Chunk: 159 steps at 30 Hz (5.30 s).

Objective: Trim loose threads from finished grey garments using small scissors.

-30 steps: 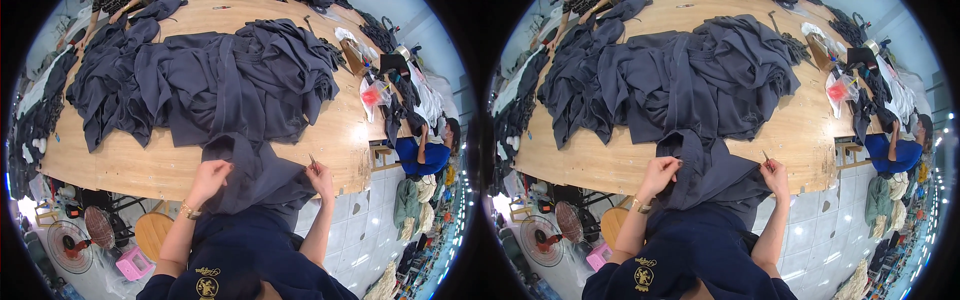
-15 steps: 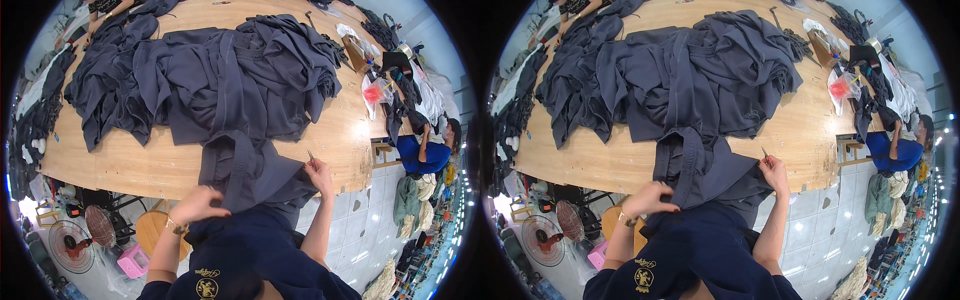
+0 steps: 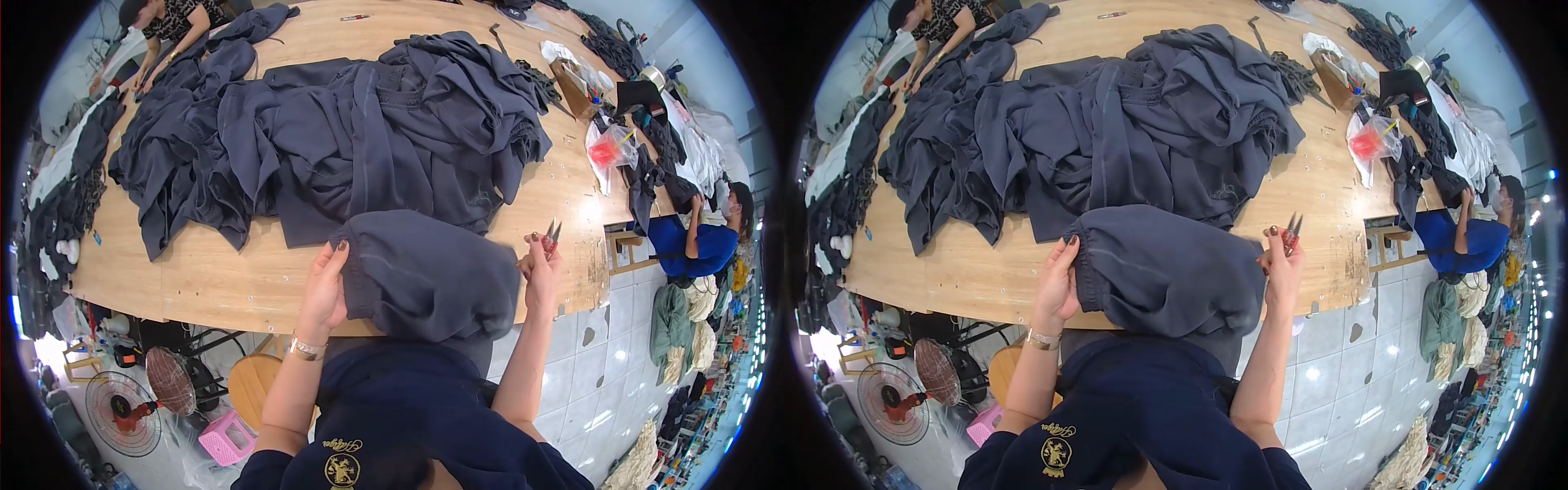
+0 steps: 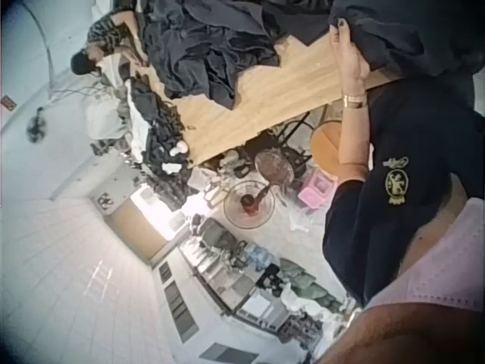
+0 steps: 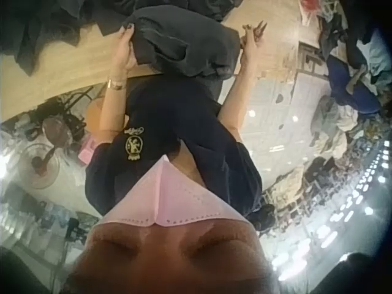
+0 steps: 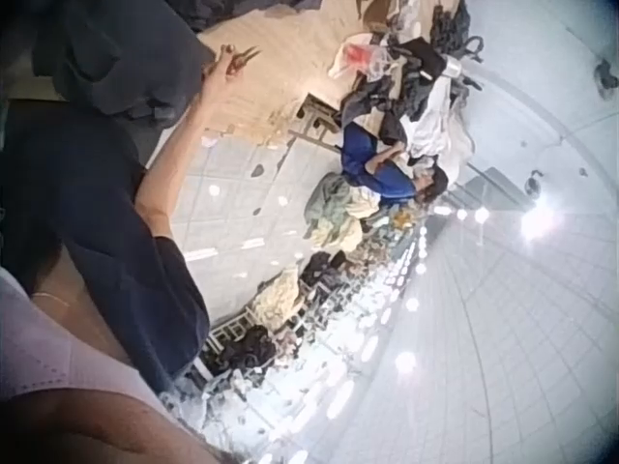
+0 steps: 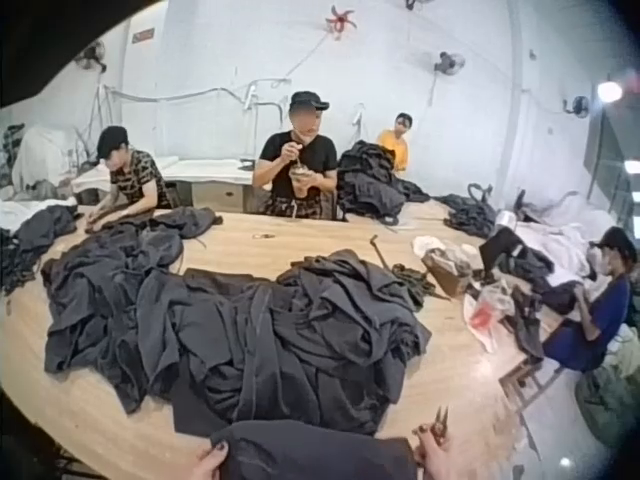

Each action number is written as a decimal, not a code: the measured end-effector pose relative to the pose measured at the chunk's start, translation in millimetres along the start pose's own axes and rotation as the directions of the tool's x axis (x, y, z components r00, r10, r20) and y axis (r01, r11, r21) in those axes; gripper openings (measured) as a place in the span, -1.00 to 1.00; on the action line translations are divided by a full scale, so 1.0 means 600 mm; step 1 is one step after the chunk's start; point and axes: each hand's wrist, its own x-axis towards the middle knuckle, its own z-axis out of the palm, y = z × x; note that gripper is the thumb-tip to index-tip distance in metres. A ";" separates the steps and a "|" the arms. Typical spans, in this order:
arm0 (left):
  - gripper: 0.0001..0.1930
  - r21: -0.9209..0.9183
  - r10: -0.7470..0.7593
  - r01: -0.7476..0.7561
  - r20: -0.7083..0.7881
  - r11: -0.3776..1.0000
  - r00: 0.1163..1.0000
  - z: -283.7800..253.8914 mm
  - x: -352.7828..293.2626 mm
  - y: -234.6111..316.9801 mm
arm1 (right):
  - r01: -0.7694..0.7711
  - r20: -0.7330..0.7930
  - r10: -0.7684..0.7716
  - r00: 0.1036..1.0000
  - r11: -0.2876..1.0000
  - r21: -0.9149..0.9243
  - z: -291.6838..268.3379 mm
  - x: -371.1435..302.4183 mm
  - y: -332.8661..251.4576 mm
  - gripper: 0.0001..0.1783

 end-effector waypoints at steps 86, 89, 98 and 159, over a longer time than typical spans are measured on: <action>-0.72 0.042 0.072 -0.082 0.206 0.996 0.976 0.110 -0.016 -0.063 | 0.534 0.296 -0.467 0.833 0.818 -0.212 0.156 -0.135 -0.046 -0.85; -0.74 0.069 0.094 -0.112 0.224 0.991 0.970 0.098 -0.012 -0.068 | 0.605 0.366 -0.512 0.777 0.767 -0.213 0.152 -0.137 -0.045 -0.77; -0.74 0.344 0.231 -0.284 0.186 0.895 0.955 0.102 -0.022 -0.082 | 0.888 0.552 -0.722 0.416 0.195 -0.416 0.151 -0.136 -0.043 -0.62; -0.81 0.120 0.237 -0.255 0.143 0.960 0.961 0.082 -0.011 -0.088 | 0.752 0.465 -0.591 0.659 0.536 -0.385 0.140 -0.127 -0.017 -0.76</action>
